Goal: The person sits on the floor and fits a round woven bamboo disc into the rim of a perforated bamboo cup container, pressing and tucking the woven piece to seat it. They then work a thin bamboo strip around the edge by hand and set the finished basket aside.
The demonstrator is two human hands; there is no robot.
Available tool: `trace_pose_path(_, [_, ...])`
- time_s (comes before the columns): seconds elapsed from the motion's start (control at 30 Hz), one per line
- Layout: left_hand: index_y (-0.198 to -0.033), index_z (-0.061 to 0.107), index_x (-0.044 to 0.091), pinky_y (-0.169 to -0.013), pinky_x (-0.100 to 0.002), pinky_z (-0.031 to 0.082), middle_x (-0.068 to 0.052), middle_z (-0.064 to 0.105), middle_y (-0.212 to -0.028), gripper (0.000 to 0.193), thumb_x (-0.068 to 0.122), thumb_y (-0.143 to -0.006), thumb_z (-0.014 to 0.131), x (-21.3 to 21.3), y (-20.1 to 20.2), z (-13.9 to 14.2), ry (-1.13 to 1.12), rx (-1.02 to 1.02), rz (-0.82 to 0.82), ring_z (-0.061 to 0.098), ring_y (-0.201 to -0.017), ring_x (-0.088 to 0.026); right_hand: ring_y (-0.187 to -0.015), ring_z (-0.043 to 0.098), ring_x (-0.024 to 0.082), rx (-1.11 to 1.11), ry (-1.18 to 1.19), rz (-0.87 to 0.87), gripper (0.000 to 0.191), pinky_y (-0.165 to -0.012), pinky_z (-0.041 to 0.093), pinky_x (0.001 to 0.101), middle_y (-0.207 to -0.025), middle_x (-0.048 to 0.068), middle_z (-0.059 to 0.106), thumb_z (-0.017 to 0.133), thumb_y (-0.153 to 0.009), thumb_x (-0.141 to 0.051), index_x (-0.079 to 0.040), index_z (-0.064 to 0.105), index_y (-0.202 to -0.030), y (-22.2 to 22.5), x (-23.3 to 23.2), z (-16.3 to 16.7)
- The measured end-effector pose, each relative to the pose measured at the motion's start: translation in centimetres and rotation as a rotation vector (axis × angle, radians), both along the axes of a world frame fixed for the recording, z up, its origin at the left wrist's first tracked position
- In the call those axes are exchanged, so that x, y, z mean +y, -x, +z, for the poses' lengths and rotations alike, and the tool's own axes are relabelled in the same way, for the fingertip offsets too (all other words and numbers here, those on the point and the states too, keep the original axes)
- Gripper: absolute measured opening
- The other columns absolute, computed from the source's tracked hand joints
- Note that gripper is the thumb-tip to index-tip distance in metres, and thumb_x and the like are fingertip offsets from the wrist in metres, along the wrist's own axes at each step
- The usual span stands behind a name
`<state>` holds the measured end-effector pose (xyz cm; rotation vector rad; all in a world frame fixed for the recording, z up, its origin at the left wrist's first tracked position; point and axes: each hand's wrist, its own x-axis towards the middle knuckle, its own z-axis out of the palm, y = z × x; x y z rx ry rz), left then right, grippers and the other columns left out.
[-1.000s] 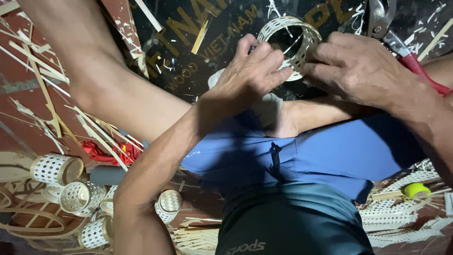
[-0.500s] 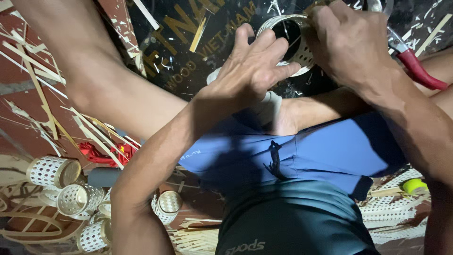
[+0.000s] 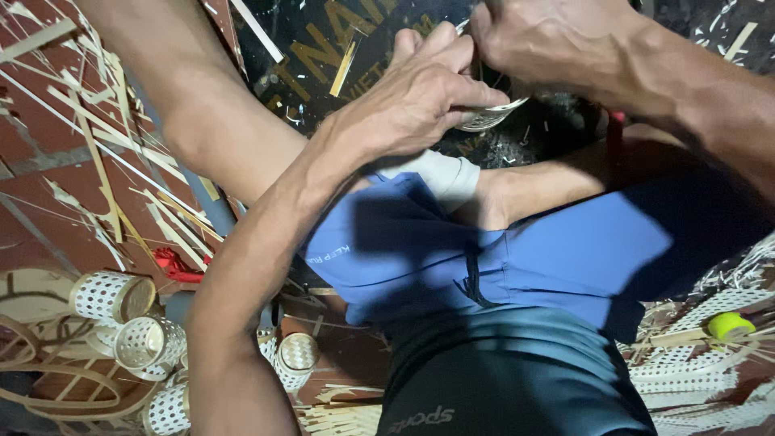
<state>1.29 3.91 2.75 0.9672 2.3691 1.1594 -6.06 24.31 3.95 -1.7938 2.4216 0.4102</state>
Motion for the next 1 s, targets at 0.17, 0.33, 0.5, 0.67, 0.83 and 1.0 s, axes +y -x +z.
trace_pose_path(0.17, [-0.122,0.080,0.022,-0.086,-0.043,0.029,-0.003,0.055,-0.095,0.030,0.019,-0.093,0.076,0.3,0.0,0.1,0.013,-0.030,-0.012,0.046,-0.099,-0.024,-0.063,0.069,0.018,-0.171,0.099,-0.056,0.022,-0.055,0.055,0.0277,-0.076,0.010,0.071,0.074,-0.090,-0.019,-0.002,0.074,-0.104,1.0,2.2,-1.0])
trace_pose_path(0.33, [-0.124,0.078,0.018,-0.086,-0.045,0.029,-0.004,0.052,-0.091,0.031,0.018,-0.097,0.065,0.9,-2.1,0.2,0.048,0.005,0.043,0.045,-0.096,-0.025,-0.062,0.068,0.027,-0.799,0.273,-0.685,0.026,-0.055,0.056,0.0376,-0.077,0.016,0.069,0.069,-0.100,-0.022,0.001,0.073,-0.112,0.2,4.9,-1.2])
trace_pose_path(0.5, [-0.130,0.075,0.011,-0.085,-0.048,0.029,-0.010,0.052,-0.099,0.039,0.017,-0.098,0.053,2.7,-4.2,0.5,-0.053,0.160,0.083,0.047,-0.099,-0.029,-0.066,0.070,0.029,-0.239,0.221,-0.491,0.030,-0.059,0.056,0.0400,-0.081,0.013,0.071,0.078,-0.100,-0.033,-0.004,0.070,-0.098,-5.2,6.7,-1.3])
trace_pose_path(0.67, [-0.125,0.073,0.013,-0.096,-0.057,0.034,-0.009,0.055,-0.103,0.035,0.015,-0.093,0.059,5.0,-6.3,0.5,0.185,0.207,0.165,0.051,-0.105,-0.027,-0.068,0.068,0.032,-0.382,0.425,-0.516,0.023,-0.060,0.055,0.0425,-0.080,0.015,0.068,0.079,-0.093,-0.021,-0.001,0.069,-0.098,-6.2,7.7,-1.9])
trace_pose_path(0.83, [-0.124,0.074,0.012,-0.091,-0.060,0.034,-0.009,0.056,-0.102,0.038,0.012,-0.088,0.064,4.7,-7.4,0.0,0.174,0.168,0.160,0.052,-0.103,-0.029,-0.069,0.066,0.028,-0.554,0.575,-0.533,0.017,-0.067,0.054,0.0398,-0.082,0.014,0.067,0.077,-0.104,-0.014,0.002,0.073,-0.097,-6.1,7.7,-0.8])
trace_pose_path(1.0, [-0.129,0.072,0.011,-0.094,-0.060,0.034,-0.009,0.055,-0.106,0.036,0.013,-0.094,0.065,4.5,-8.0,-0.6,0.140,0.196,0.176,0.053,-0.107,-0.028,-0.071,0.068,0.030,-0.439,0.539,-0.470,0.014,-0.068,0.054,0.0389,-0.079,0.016,0.066,0.077,-0.102,-0.011,0.001,0.074,-0.098,-6.0,6.6,0.8])
